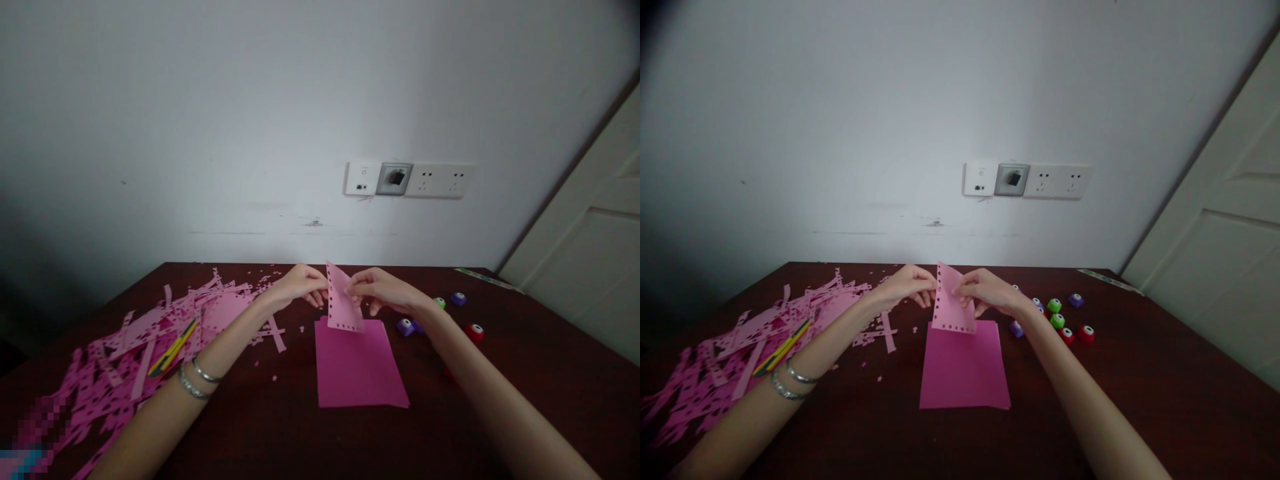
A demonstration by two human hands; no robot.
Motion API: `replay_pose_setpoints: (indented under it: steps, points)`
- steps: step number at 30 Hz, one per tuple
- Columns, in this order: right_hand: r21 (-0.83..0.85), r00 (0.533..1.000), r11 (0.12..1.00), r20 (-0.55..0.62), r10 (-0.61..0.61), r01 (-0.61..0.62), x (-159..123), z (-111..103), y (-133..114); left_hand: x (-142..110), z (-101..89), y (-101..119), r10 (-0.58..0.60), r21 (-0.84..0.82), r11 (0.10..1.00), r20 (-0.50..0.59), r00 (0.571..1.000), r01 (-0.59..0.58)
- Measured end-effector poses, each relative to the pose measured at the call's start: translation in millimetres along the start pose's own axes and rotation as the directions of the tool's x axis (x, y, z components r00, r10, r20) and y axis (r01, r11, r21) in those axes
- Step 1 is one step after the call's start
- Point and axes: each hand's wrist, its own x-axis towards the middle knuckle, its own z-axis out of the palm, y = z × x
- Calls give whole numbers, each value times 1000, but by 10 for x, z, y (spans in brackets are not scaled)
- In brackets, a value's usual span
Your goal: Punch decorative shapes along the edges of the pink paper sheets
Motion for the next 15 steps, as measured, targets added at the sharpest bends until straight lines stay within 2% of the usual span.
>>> replay_pose_setpoints:
  steps: [3, 5, 7, 10, 13, 15]
  points:
    - [-38, 999, 999, -43, 25, -27, -32, -107, -3, -80, -235, 141, 54, 58, 997, -159, 986, -46]
    - [-59, 996, 996, -71, 60, -65, -3, -130, 45, -158, -389, 253, 118, 60, 993, -286, 951, -105]
    - [-68, 994, 993, -63, 94, -99, 87, -72, 127, -232, -507, 343, 161, 35, 987, -358, 920, -159]
    - [-82, 995, 992, 17, 101, -100, 335, 170, 266, -292, -589, 404, 175, -8, 981, -400, 900, -194]
    - [-53, 997, 998, 60, 43, -40, 638, 509, 343, -295, -585, 399, 168, -21, 981, -389, 906, -191]
    - [14, 999, 1000, 46, 23, -23, 811, 722, 340, -289, -568, 387, 171, -20, 981, -368, 914, -192]
